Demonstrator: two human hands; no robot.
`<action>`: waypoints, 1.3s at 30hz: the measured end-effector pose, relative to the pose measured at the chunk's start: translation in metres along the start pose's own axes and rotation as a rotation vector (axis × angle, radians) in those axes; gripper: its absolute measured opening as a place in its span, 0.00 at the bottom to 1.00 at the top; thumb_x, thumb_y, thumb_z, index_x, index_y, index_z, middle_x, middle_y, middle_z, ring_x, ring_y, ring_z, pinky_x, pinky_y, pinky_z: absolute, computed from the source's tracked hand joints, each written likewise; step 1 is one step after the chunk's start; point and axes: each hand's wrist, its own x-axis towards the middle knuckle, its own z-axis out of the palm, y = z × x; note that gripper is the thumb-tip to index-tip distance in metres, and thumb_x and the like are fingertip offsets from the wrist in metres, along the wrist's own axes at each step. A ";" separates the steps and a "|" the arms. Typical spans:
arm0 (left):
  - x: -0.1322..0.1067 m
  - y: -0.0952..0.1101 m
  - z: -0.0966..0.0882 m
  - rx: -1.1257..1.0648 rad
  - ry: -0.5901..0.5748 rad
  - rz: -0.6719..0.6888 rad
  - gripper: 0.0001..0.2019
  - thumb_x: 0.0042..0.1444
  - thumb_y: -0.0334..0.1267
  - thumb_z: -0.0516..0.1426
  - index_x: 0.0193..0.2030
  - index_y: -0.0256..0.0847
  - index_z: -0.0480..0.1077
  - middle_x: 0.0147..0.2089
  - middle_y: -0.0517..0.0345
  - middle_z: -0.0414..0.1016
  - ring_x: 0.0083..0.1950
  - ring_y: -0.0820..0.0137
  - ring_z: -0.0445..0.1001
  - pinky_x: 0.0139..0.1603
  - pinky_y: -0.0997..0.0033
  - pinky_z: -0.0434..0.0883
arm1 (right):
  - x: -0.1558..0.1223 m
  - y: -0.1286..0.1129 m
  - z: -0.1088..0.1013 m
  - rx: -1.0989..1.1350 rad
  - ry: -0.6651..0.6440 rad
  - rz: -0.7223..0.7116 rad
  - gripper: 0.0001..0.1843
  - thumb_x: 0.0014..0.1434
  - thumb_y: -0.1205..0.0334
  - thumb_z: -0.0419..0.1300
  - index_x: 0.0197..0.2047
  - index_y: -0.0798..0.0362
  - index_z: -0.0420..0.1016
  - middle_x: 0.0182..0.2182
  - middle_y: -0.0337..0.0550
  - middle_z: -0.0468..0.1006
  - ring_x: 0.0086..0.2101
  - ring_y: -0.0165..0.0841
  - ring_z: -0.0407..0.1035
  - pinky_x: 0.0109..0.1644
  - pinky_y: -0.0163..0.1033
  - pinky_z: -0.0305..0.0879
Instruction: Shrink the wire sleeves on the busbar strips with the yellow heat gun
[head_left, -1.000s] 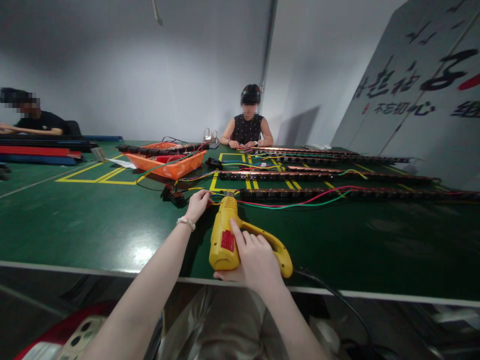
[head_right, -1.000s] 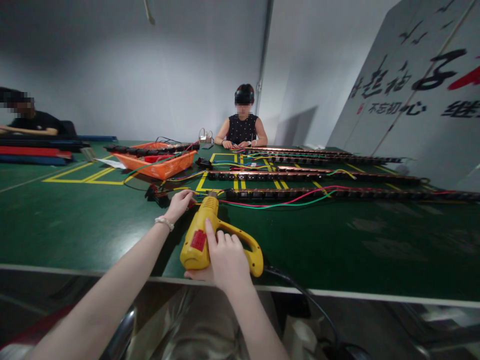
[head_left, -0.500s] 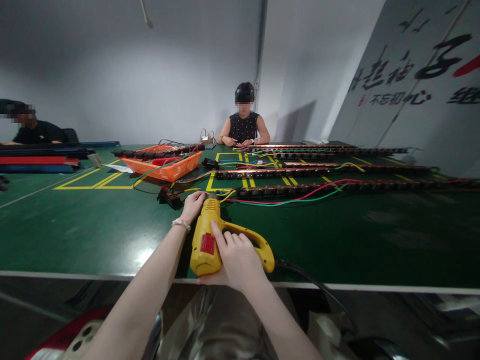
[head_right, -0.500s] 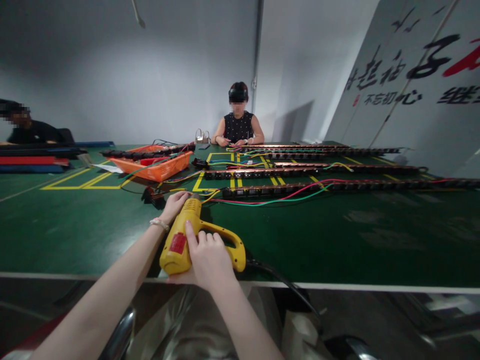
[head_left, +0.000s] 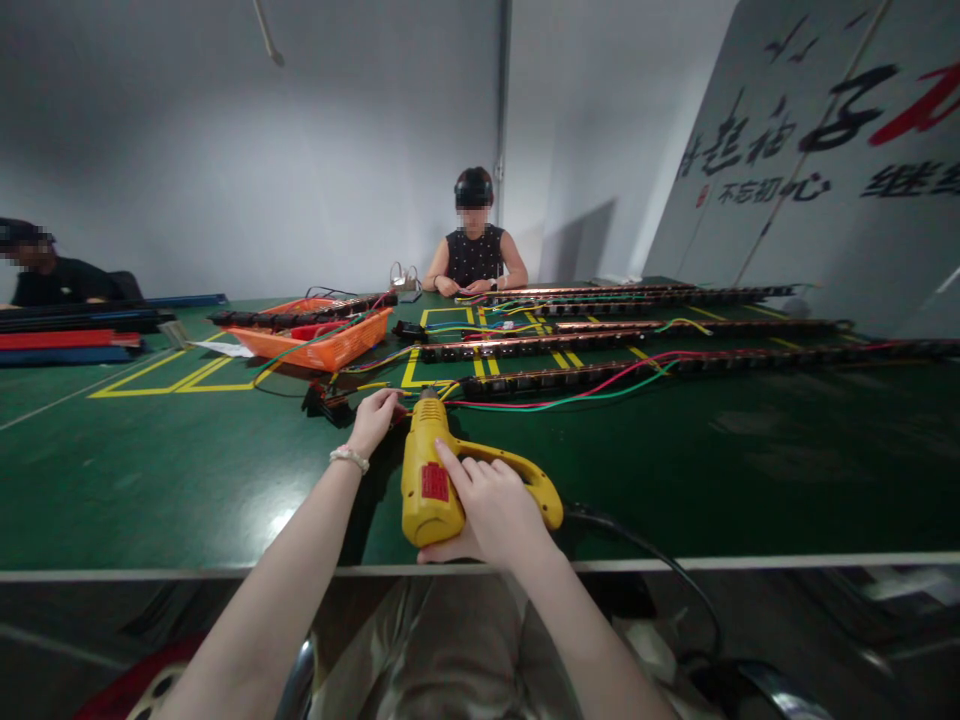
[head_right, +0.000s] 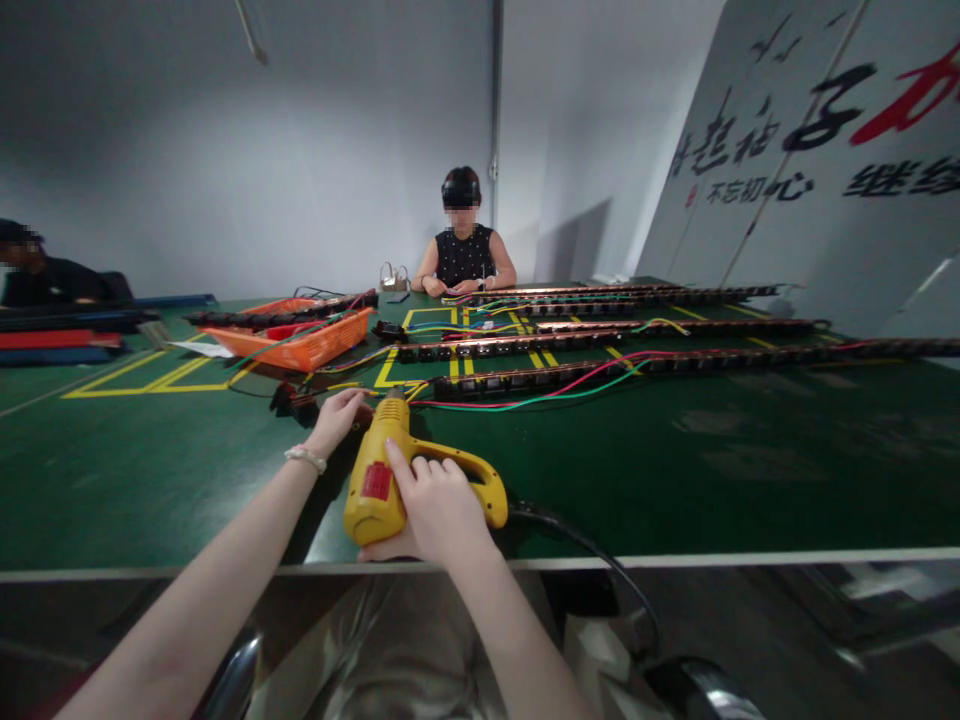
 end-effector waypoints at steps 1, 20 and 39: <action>0.000 0.000 0.000 -0.005 -0.002 0.003 0.20 0.52 0.50 0.51 0.41 0.36 0.73 0.27 0.53 0.76 0.30 0.66 0.74 0.29 0.71 0.68 | -0.001 0.003 -0.001 0.009 -0.001 0.017 0.55 0.48 0.32 0.54 0.68 0.60 0.44 0.38 0.48 0.73 0.37 0.40 0.69 0.45 0.45 0.60; 0.000 0.004 0.002 0.129 0.096 0.112 0.16 0.54 0.45 0.50 0.36 0.38 0.74 0.35 0.53 0.78 0.38 0.67 0.74 0.41 0.71 0.67 | -0.008 0.001 -0.003 -0.033 -0.005 0.157 0.60 0.44 0.27 0.54 0.68 0.63 0.46 0.38 0.51 0.73 0.37 0.43 0.68 0.44 0.48 0.60; -0.004 0.014 -0.001 0.179 0.086 0.143 0.16 0.56 0.43 0.48 0.36 0.39 0.75 0.38 0.54 0.78 0.40 0.66 0.73 0.44 0.70 0.67 | 0.008 -0.043 0.003 0.001 0.014 0.047 0.48 0.54 0.40 0.54 0.68 0.62 0.45 0.36 0.49 0.71 0.34 0.40 0.66 0.42 0.46 0.60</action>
